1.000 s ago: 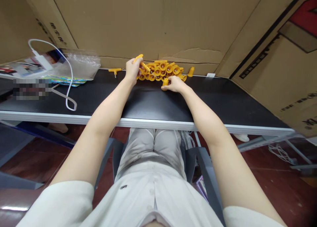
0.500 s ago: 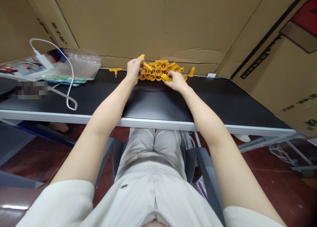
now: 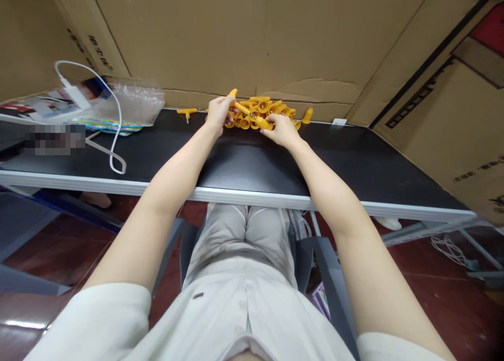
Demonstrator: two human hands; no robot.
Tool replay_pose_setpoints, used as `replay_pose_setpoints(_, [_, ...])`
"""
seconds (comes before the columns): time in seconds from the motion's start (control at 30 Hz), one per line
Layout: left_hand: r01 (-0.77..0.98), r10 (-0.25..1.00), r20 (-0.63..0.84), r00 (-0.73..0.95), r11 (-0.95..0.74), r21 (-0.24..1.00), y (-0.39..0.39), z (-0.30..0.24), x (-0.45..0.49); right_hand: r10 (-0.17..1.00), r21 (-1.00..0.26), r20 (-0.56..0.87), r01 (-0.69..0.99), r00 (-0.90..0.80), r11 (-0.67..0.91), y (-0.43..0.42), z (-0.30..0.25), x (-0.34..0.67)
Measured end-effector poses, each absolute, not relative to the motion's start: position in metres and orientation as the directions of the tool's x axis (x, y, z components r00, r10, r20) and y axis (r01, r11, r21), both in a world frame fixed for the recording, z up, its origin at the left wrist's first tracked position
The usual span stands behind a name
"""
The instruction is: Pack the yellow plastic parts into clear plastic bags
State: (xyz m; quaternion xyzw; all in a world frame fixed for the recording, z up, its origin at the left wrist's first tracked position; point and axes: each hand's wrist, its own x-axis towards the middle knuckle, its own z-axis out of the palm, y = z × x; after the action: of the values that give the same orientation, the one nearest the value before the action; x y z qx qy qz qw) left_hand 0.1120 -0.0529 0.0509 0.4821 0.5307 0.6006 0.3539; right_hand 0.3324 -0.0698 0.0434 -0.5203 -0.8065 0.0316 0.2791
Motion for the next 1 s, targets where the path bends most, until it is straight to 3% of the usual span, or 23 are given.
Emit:
replay_pose_setpoints(0.23, [0.213, 0.986, 0.135, -0.103, -0.111, 0.971, -0.055, 0.043, 0.116, 0.839, -0.328, 0.441, 0.813, -0.319, 0.481, -0.067, 0.043, 0.333])
replay_pose_setpoints(0.43, [0.297, 0.978, 0.206, -0.016, -0.192, 0.935, -0.056, 0.036, 0.117, 0.822, -0.315, 0.456, 0.802, -0.341, 0.507, -0.060, 0.041, 0.336])
replay_pose_setpoints(0.73, [0.395, 0.975, 0.215, -0.056, -0.176, 0.902, -0.051, 0.033, 0.112, 0.797, -0.305, 0.493, 0.789, -0.348, 0.533, -0.057, 0.044, 0.341])
replay_pose_setpoints(0.9, [0.670, 0.907, 0.419, 0.045, -0.338, 0.661, -0.058, 0.033, 0.108, 0.799, -0.313, 0.492, 0.787, -0.344, 0.532, -0.059, 0.046, 0.340])
replay_pose_setpoints(1.0, [0.781, 0.889, 0.447, 0.100, -0.349, 0.518, -0.069, 0.038, 0.108, 0.801, -0.341, 0.501, 0.776, -0.328, 0.531, -0.061, 0.047, 0.340])
